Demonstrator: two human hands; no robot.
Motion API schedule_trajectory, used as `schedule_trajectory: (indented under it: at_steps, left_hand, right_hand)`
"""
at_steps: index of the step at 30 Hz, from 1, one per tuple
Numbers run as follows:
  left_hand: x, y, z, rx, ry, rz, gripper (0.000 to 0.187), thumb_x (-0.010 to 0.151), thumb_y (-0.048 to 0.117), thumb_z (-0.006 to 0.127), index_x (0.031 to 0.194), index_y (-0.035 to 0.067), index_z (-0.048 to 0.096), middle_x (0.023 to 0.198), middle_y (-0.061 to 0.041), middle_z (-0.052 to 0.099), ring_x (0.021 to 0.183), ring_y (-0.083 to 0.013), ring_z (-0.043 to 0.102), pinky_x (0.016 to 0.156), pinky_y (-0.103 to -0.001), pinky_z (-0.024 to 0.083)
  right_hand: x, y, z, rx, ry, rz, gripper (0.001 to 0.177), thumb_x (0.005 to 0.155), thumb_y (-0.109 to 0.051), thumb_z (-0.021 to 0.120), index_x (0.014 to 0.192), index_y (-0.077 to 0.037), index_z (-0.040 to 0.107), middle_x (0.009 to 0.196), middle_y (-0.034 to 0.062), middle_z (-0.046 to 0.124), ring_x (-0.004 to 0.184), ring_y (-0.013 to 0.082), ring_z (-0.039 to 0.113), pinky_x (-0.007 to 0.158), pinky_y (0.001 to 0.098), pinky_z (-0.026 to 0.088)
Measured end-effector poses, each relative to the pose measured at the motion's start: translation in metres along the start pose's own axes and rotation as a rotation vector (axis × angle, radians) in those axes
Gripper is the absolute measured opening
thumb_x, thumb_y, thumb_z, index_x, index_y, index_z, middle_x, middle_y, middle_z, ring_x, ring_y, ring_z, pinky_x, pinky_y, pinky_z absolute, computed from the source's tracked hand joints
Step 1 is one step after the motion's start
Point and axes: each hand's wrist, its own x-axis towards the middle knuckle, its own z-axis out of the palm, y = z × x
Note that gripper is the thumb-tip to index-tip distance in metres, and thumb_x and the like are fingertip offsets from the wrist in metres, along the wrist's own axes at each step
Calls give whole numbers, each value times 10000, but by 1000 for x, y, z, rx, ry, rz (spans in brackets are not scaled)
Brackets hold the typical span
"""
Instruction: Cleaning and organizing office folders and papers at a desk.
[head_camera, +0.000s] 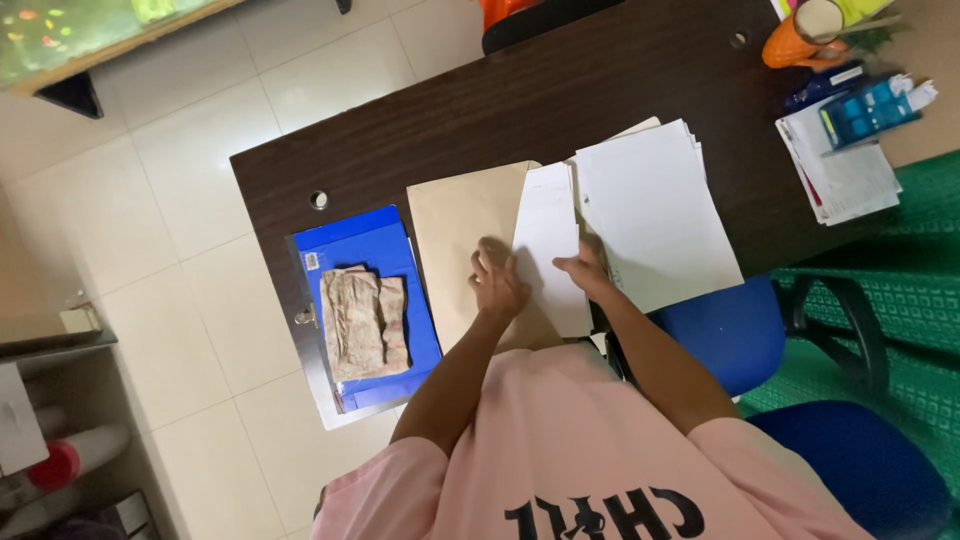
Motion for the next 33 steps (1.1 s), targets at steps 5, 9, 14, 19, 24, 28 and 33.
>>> schedule_trajectory:
  at_steps: [5,9,14,19,24,28,33]
  left_hand:
    - [1,1,-5,-16,-86,-47,775,834,384,716,1513,152,424,1629,-286,15,1483,-472,133,1052,-646,413]
    - [1,1,-15,-16,-113,-60,793,849,406,709,1527,147,390,1622,-274,31,1475,-469,147,1038,-637,437]
    - [2,-9,-9,-55,-79,-80,822,842,486,735,1499,115,408,1610,-282,81,1459,-464,176,1032,-635,442]
    - [0,-5,-5,-87,-56,-100,753,841,430,731,1481,147,451,1620,-255,136,1467,-444,206,1042,-627,444]
    - [18,-12,60,-35,143,-52,664,955,329,647,1507,29,432,1609,-263,170,1440,-431,238,1034,-617,438]
    - [35,6,132,66,68,123,580,987,267,520,1480,-13,395,1632,-255,200,1348,-398,312,1047,-556,385]
    - [49,91,105,-307,10,270,740,924,273,602,1558,-7,342,1623,-231,335,1338,-382,421,1112,-430,358]
  right_hand:
    - [5,2,3,-62,17,167,607,898,-174,735,1442,-27,511,1248,185,680,1111,254,630,969,408,528]
    - [2,-8,-8,3,19,-70,627,865,-108,709,1453,-46,501,1282,157,661,1109,252,625,973,416,509]
    - [-56,-108,-66,-49,-28,0,625,867,-95,687,1460,-71,493,1378,148,641,1255,270,618,1088,420,463]
    - [-71,-134,-158,-180,142,177,545,899,-115,670,1427,-78,544,1349,144,661,1250,268,622,1086,447,447]
    - [-2,-26,-235,-413,325,198,564,861,-72,695,1407,-95,554,1321,168,653,1198,308,633,1037,476,499]
    - [12,-10,-244,-650,385,240,555,852,-224,804,1330,-41,591,1348,217,614,1236,357,590,1060,492,488]
    - [30,1,-244,-844,473,183,718,789,-255,860,1382,-57,507,1416,272,413,1258,444,428,979,568,423]
